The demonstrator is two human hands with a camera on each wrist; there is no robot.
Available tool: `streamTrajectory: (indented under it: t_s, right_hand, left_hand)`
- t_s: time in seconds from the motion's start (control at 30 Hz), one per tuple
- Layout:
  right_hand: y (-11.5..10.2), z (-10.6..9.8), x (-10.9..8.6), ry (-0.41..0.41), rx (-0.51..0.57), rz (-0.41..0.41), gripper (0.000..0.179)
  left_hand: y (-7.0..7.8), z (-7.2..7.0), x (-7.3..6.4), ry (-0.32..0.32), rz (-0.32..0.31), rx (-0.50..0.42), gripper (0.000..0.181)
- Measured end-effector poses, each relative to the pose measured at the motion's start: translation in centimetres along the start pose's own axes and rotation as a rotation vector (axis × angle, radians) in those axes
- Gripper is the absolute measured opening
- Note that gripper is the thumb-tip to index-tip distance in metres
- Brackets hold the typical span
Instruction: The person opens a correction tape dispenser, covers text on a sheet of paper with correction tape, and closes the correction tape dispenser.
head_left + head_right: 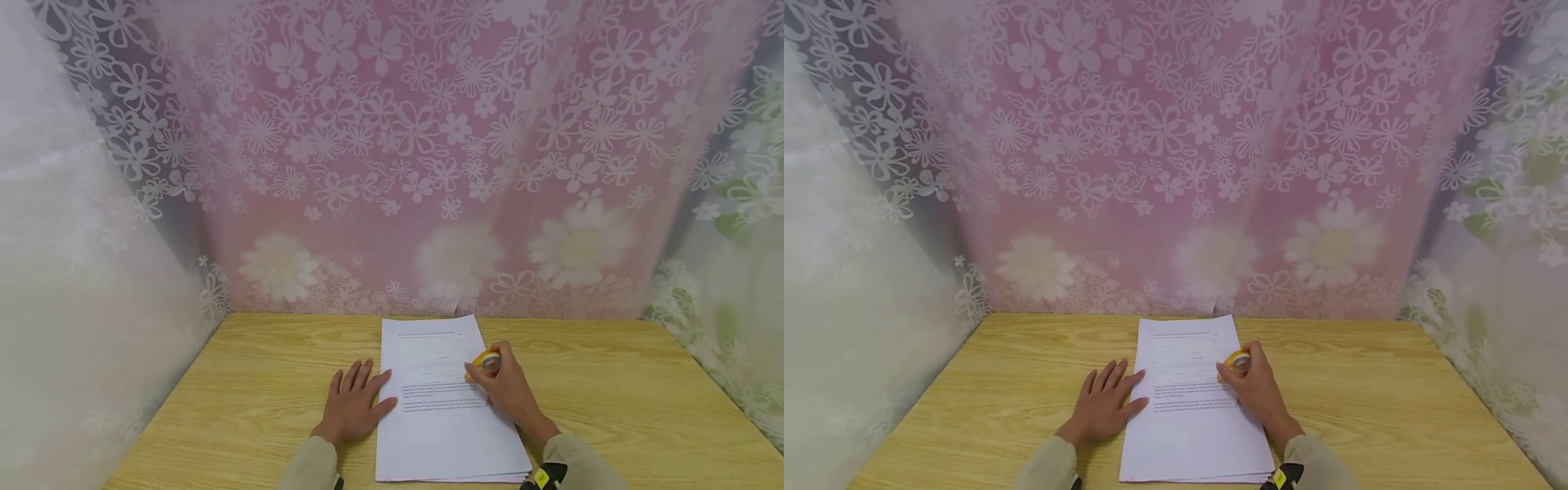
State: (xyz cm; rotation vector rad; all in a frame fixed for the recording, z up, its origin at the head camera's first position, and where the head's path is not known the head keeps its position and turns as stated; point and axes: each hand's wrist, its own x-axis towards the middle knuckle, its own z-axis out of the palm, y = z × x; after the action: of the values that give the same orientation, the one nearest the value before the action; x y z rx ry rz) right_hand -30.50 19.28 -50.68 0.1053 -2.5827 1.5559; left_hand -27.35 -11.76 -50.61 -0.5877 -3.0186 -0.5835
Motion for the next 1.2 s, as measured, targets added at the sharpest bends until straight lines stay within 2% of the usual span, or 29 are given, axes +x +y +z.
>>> streamTrajectory:
  t_s: [0.37,0.53,0.73,1.03,1.2]
  right_hand:
    - [-0.1,0.0,-0.2,0.02,-0.019,0.008,0.07]
    - [-0.1,0.0,-0.1,0.017,-0.03,0.024,0.069]
    - [-0.5,0.0,0.0,0.012,-0.051,0.027,0.061]
    - [-0.7,0.1,0.0,0.045,-0.08,0.008,0.056]
    - [-0.8,0.1,0.0,0.051,-0.098,0.006,0.057]
  left_hand:
    - [-0.8,1.6,0.5,0.04,-0.005,0.009,0.061]
    - [-0.8,1.5,0.5,0.024,-0.012,0.017,0.062]
    - [-0.9,1.5,0.4,0.018,-0.014,0.011,0.062]
    - [-0.8,1.3,0.2,0.045,0.013,-0.016,0.06]
    - [-0.7,1.2,0.1,0.043,0.006,-0.011,0.06]
